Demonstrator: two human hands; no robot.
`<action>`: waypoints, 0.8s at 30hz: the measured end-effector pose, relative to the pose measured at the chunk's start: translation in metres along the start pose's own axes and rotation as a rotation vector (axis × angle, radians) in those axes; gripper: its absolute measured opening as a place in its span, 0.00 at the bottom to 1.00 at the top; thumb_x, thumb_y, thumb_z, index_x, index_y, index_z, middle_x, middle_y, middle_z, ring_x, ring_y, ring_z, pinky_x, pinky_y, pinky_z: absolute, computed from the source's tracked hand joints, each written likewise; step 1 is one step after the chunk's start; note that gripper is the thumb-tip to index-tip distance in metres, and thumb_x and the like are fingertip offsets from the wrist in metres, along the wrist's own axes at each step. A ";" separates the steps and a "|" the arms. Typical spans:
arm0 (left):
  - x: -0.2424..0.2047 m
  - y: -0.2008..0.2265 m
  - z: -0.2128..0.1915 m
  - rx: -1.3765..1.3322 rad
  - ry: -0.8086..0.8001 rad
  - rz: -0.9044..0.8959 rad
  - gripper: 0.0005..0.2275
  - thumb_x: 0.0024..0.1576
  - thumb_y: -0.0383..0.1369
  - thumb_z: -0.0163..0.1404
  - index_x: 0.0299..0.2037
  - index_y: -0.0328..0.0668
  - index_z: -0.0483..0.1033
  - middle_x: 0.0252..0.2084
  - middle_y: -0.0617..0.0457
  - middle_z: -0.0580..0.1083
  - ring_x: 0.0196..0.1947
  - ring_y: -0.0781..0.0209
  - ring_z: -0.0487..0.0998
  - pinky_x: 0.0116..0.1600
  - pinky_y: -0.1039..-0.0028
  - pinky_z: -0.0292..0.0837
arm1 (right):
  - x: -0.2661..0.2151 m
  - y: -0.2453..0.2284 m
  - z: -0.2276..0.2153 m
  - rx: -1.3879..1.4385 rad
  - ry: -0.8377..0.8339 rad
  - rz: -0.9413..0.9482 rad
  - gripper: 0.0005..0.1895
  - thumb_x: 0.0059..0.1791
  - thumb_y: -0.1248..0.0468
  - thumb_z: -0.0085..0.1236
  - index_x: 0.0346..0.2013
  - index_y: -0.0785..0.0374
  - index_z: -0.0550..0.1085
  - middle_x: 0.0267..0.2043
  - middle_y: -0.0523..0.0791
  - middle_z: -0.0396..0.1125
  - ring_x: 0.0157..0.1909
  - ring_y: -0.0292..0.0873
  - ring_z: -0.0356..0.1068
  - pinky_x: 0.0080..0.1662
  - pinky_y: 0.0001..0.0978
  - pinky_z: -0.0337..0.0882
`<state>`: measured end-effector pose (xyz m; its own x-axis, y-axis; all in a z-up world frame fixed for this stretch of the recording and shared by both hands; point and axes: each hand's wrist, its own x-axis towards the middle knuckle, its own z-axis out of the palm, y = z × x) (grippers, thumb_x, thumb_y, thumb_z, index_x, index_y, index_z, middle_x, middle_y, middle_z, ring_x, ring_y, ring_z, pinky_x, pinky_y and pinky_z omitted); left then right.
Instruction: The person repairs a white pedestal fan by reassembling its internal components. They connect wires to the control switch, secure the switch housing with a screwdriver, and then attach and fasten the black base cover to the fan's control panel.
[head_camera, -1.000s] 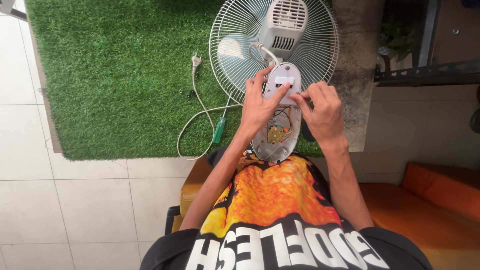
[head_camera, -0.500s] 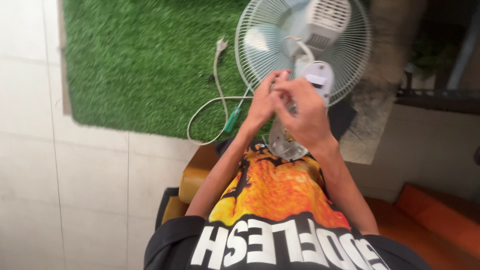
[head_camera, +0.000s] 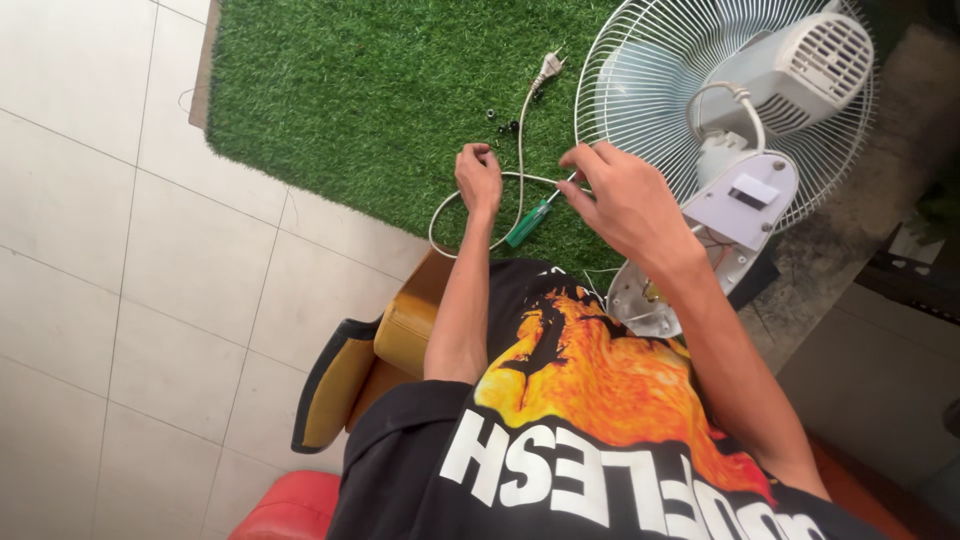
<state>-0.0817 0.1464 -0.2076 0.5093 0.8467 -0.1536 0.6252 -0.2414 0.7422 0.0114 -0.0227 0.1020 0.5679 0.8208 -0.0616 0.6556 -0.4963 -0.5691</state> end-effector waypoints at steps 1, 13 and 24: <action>0.002 0.004 0.000 0.027 -0.041 -0.063 0.09 0.59 0.35 0.52 0.44 0.41 0.77 0.43 0.45 0.75 0.43 0.48 0.79 0.49 0.59 0.74 | 0.000 -0.001 -0.001 0.015 0.008 0.010 0.12 0.51 0.61 0.63 0.45 0.63 0.74 0.36 0.48 0.68 0.33 0.50 0.71 0.38 0.42 0.71; 0.005 0.007 0.008 0.278 -0.149 -0.079 0.10 0.59 0.39 0.52 0.45 0.46 0.73 0.47 0.44 0.70 0.38 0.43 0.80 0.43 0.53 0.74 | -0.008 0.001 0.002 0.082 0.075 0.028 0.10 0.52 0.62 0.62 0.43 0.63 0.75 0.35 0.47 0.69 0.34 0.49 0.71 0.39 0.41 0.71; -0.010 0.052 -0.030 0.310 -0.108 0.213 0.07 0.62 0.35 0.51 0.45 0.44 0.70 0.44 0.43 0.71 0.36 0.40 0.79 0.38 0.52 0.72 | -0.025 -0.002 -0.002 0.190 0.211 -0.058 0.11 0.49 0.67 0.64 0.44 0.63 0.74 0.36 0.46 0.68 0.39 0.48 0.72 0.42 0.40 0.72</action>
<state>-0.0720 0.1394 -0.1485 0.6959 0.7116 -0.0970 0.6394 -0.5524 0.5348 -0.0035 -0.0427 0.1061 0.6362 0.7594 0.1362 0.5962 -0.3719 -0.7115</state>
